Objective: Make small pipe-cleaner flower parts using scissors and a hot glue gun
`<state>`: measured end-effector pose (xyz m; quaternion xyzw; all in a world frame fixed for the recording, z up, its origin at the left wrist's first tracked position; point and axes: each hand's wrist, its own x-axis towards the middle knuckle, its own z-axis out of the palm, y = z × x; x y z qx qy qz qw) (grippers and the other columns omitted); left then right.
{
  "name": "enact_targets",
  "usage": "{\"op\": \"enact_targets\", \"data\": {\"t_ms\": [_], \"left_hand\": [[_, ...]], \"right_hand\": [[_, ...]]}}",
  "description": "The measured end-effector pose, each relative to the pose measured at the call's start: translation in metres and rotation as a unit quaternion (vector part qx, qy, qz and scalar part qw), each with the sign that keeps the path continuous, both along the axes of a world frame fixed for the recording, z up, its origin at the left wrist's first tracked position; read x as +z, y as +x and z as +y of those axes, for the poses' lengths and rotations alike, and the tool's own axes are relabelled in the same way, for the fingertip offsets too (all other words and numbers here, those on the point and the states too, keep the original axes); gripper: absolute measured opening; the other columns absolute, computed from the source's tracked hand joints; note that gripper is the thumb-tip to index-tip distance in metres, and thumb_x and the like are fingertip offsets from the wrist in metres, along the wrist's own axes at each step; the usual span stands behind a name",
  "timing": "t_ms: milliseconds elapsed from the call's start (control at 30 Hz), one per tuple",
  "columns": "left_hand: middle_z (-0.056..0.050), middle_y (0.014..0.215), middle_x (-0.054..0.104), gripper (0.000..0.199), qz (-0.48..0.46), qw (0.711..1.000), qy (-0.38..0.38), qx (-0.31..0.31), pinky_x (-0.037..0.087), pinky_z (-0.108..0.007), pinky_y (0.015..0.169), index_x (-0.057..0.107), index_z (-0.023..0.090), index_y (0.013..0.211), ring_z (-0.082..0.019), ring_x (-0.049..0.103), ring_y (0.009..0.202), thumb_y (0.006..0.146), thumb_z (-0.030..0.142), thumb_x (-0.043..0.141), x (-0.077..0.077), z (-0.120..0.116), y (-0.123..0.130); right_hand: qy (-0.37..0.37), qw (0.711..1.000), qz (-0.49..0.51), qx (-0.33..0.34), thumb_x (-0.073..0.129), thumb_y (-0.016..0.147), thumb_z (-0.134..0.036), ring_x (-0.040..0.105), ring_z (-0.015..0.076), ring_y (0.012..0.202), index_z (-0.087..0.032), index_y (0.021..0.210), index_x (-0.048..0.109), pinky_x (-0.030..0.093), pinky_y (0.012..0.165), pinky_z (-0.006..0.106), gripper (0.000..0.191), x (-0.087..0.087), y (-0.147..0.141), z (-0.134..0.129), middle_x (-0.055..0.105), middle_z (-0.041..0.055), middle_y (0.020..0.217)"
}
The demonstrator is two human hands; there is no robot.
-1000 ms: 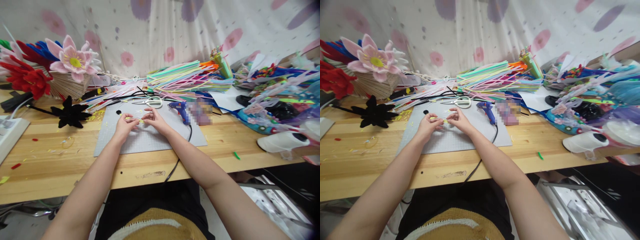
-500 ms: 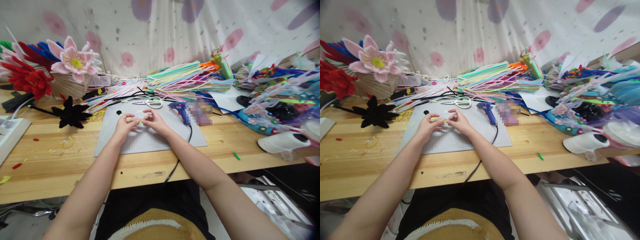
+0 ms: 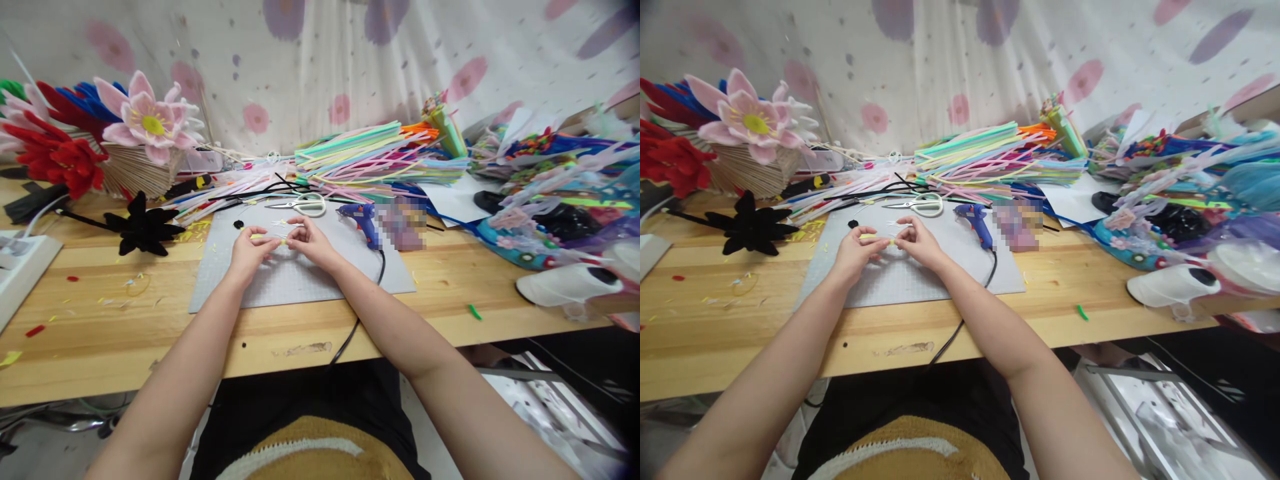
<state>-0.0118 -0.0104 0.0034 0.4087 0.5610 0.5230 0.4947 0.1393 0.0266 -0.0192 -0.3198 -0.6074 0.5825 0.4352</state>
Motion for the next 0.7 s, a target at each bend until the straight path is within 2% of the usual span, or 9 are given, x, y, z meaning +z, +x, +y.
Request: {"op": "enact_targets", "data": {"t_ms": [267,700], "left_hand": [[-0.002,0.072,0.066,0.058,0.032,0.998,-0.008,0.048,0.034,-0.019,0.041,0.037,0.021,0.089,-0.015,0.060,0.058,0.047,0.028,0.077,-0.0041,0.0014,0.0015],[-0.001,0.073,0.066,0.062,0.018,0.998,-0.029,0.057,0.032,-0.019,0.043,0.033,0.022,0.089,-0.014,0.060,0.058,0.046,0.027,0.078,-0.0012,0.0006,0.0064]], "right_hand": [[-0.009,1.000,0.011,-0.003,0.067,0.062,-0.029,0.053,0.0089,0.061,-0.022,0.101,0.039,0.043,0.064,0.026,0.048,-0.0013,-0.0030,-0.0006,0.055,-0.0075,0.068],[-0.008,1.000,0.014,-0.005,0.069,0.063,-0.030,0.054,0.0089,0.062,-0.023,0.103,0.039,0.045,0.064,0.025,0.050,-0.0019,-0.0041,-0.0011,0.056,-0.0070,0.069]]}}
